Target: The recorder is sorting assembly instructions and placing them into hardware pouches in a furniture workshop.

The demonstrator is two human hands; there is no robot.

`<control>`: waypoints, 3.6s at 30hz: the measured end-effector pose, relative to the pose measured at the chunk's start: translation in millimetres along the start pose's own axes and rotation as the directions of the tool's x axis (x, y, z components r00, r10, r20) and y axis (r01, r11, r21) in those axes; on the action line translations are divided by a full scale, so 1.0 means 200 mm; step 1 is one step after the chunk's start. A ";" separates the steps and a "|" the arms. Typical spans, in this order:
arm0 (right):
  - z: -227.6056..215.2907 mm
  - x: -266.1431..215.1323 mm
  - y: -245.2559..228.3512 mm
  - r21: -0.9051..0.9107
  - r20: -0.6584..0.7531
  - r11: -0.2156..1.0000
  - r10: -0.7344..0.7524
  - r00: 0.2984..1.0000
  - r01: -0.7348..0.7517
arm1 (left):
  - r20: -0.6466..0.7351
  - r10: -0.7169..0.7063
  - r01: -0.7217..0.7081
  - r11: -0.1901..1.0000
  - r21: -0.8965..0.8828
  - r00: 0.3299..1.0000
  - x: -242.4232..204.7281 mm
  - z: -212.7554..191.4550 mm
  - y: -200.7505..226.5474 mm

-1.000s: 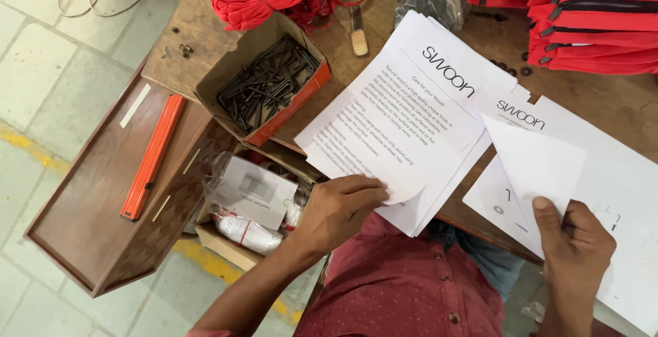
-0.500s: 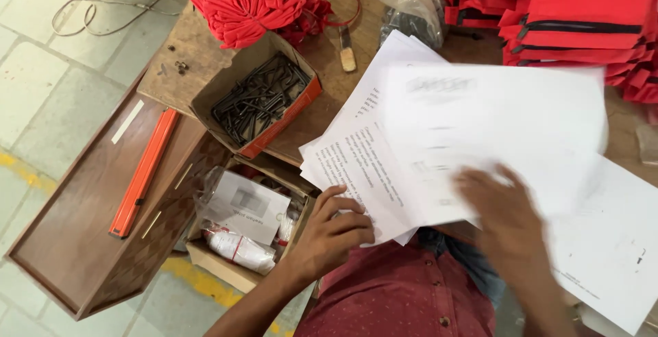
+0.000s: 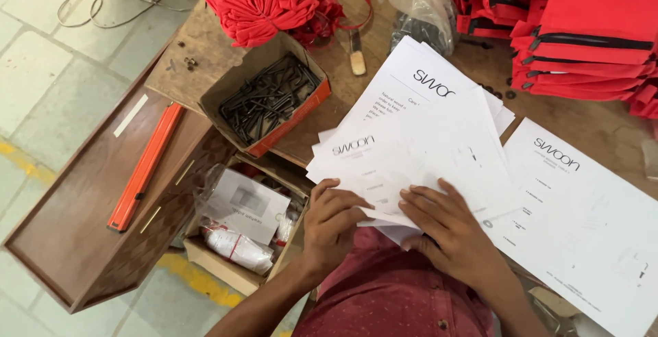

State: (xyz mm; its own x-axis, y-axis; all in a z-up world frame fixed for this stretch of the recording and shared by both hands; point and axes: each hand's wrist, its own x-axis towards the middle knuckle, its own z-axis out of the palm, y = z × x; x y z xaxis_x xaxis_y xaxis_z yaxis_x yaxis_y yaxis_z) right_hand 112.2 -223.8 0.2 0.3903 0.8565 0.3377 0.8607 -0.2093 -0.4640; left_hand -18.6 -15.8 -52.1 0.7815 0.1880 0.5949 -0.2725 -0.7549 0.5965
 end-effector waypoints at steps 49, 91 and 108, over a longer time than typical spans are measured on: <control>-0.40 -0.49 0.55 0.792 -0.430 0.610 0.585 0.688 -0.024 | -0.002 -0.139 0.101 0.730 -0.676 0.990 0.56 0.33 0.13; -0.05 -0.39 0.01 -0.439 -0.086 0.822 0.364 0.928 -0.363 | 0.498 -0.560 0.739 0.379 -0.556 0.662 0.64 0.43 -0.14; -0.03 -0.27 -0.06 -0.517 0.022 0.791 0.395 0.918 -0.328 | 0.463 -0.587 0.746 0.473 -0.469 0.664 0.66 0.38 -0.09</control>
State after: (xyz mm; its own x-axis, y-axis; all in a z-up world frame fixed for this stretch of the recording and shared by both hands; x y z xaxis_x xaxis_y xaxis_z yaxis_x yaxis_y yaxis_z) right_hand 82.5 -271.0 -7.6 0.6916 0.7140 0.1091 0.7214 -0.6904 -0.0545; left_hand 131.8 -25.8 -25.6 0.9387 0.2771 -0.2049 0.1908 0.0772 0.9786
